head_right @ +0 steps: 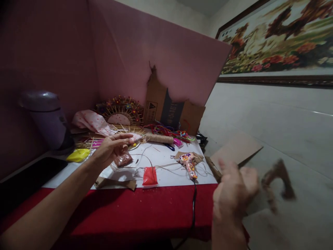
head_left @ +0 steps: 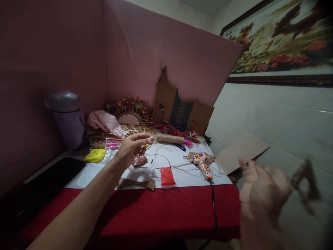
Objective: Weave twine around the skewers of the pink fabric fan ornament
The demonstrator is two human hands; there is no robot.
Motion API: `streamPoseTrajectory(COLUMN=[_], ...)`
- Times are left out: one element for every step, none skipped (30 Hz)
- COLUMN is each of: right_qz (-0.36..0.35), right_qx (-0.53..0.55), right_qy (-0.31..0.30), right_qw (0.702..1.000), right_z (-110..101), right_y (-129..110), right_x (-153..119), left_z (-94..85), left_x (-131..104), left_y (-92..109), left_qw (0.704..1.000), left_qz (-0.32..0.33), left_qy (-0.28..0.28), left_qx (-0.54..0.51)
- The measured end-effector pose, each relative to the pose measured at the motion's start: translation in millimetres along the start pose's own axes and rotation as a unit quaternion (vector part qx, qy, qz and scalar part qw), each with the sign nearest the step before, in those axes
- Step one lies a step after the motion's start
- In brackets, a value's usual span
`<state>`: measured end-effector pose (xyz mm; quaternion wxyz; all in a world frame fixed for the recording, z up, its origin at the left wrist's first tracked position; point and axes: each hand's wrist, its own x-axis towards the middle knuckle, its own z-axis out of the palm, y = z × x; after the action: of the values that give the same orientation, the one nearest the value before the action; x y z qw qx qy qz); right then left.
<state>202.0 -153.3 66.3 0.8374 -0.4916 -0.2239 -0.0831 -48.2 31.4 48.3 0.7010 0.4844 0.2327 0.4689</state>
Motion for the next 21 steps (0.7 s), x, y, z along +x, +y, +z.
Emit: streamPoseTrajectory(right_qz=[0.042,0.073,0.096,0.102,0.081,0.031,-0.043,-0.12,-0.178,-0.224,-0.258,-0.276,-0.283,-0.28,-0.269,-0.252,-0.232,-0.212,-0.193,-0.176,-0.166], right_qx=[0.012,0.004,-0.029,-0.079,-0.131,-0.17,-0.201,-0.232,-0.272,-0.307,-0.341,-0.371,-0.391,-0.4,-0.398,-0.388,-0.371,-0.347,-0.318,-0.281,-0.251], right_qy=[-0.031,-0.087,-0.164,-0.258,-0.352,-0.442,-0.508,-0.553,-0.586,-0.608,-0.616,-0.618,-0.618,-0.616,-0.614,-0.612,-0.611,-0.611,-0.617,-0.634,-0.653], right_qw=[0.999,0.994,0.981,0.957,0.923,0.88,0.837,0.791,0.742,0.697,0.662,0.636,0.621,0.618,0.625,0.641,0.66,0.679,0.694,0.699,0.695], right_z=[-2,-1,3,10,18,26,35,43,49,54,58,60,60,59,58,55,52,48,44,40,36], right_y=[3,5,6,6,5,4,4,5,7,10,13,17,21,23,23,21,18,14,8,3,-2], right_x=[-12,-26,-44,-62,-81,-98,-114,-129,-141,-150,-157,-162,-163,-163,-159,-153,-145,-135,-125,-114,-105], left_z=[0.1,0.0,-0.4,-0.9,-1.6,-2.3,-2.9,-3.4,-3.8,-3.9,-3.9,-3.9,-3.8,-3.9,-4.0,-4.3,-4.6,-5.0,-5.4,-5.6,-5.5], left_x=[0,1,1,2,2,2,3,3,3,3,3,3,3,3,3,3,3,3,3,3,3], left_y=[0,-1,-2,-2,-2,-3,-3,-2,-2,-2,-1,0,0,1,1,1,2,2,2,2,2], left_qw=[1.0,1.0,1.0,1.0,1.0,1.0,1.0,1.0,1.0,1.0,1.0,1.0,1.0,1.0,1.0,1.0,1.0,1.0,1.0,1.0,0.999], left_qz=[0.001,0.003,0.003,0.002,-0.001,-0.004,-0.005,-0.005,-0.004,-0.001,0.003,0.007,0.01,0.012,0.014,0.015,0.015,0.016,0.016,0.016,0.016], left_qy=[0.001,0.0,-0.002,-0.003,-0.003,-0.002,-0.001,0.0,0.002,0.004,0.007,0.01,0.013,0.015,0.016,0.018,0.019,0.022,0.024,0.026,0.029], left_qx=[0.002,0.005,0.007,0.009,0.009,0.008,0.007,0.004,0.002,0.0,-0.002,-0.002,-0.002,-0.002,-0.002,-0.002,-0.001,0.0,0.002,0.003,0.002])
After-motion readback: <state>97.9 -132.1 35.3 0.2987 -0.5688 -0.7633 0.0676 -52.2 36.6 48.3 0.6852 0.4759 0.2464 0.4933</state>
